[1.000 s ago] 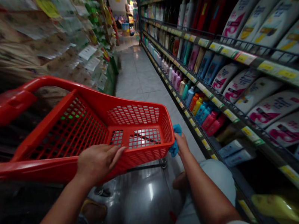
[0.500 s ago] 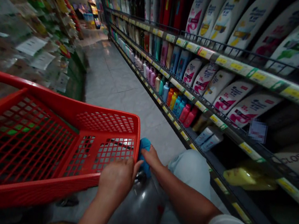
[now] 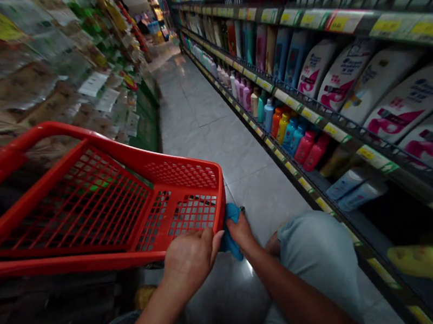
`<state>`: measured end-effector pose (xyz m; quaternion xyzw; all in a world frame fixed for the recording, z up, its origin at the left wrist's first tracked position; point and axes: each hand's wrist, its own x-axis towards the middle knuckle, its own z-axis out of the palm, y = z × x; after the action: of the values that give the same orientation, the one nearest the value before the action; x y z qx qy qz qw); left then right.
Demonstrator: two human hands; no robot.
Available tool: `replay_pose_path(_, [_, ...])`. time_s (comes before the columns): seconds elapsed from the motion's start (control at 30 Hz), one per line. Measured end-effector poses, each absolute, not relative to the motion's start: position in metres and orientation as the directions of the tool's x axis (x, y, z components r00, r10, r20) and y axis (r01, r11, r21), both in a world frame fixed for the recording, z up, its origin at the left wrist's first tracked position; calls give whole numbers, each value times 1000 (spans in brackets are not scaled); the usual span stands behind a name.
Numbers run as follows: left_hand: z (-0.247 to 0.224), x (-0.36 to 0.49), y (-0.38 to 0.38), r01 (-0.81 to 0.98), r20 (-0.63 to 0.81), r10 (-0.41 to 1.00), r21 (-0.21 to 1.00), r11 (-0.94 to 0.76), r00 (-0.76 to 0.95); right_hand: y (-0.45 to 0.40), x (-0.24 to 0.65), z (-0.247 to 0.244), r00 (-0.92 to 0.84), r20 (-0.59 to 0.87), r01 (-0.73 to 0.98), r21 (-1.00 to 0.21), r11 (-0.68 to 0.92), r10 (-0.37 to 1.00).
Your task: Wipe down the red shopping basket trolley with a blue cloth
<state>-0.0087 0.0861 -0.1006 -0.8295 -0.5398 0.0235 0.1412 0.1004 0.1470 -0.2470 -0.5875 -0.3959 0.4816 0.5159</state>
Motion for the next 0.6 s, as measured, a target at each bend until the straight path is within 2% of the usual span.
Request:
replay_pose_path(0.07, [-101, -11, 85, 865, 188, 861, -282, -414, 473, 158, 103, -234, 255, -160, -78, -986, -145, 954])
replay_pose_path(0.2, [-98, -11, 82, 827, 255, 797, -312, -468, 547, 144, 101, -218, 314, -61, -196, -981, 1, 947])
replay_pose_path(0.33, [-96, -12, 80, 809, 269, 772, -325, -490, 576, 72, 80, -230, 303, -237, -283, -947, -150, 923])
replay_pose_path(0.4, [-95, -13, 79, 799, 275, 758, -329, -504, 591, 52, 75, -230, 259, -258, -307, -936, -174, 931])
replay_pose_path(0.53, [-93, -12, 72, 785, 277, 740, -320, -530, 613, 84, 92, -214, 310, -113, -250, -968, -34, 944])
replay_pose_path(0.6, [-92, -11, 64, 778, 271, 733, -304, -550, 624, 112, 104, -214, 350, -100, -216, -976, -24, 931])
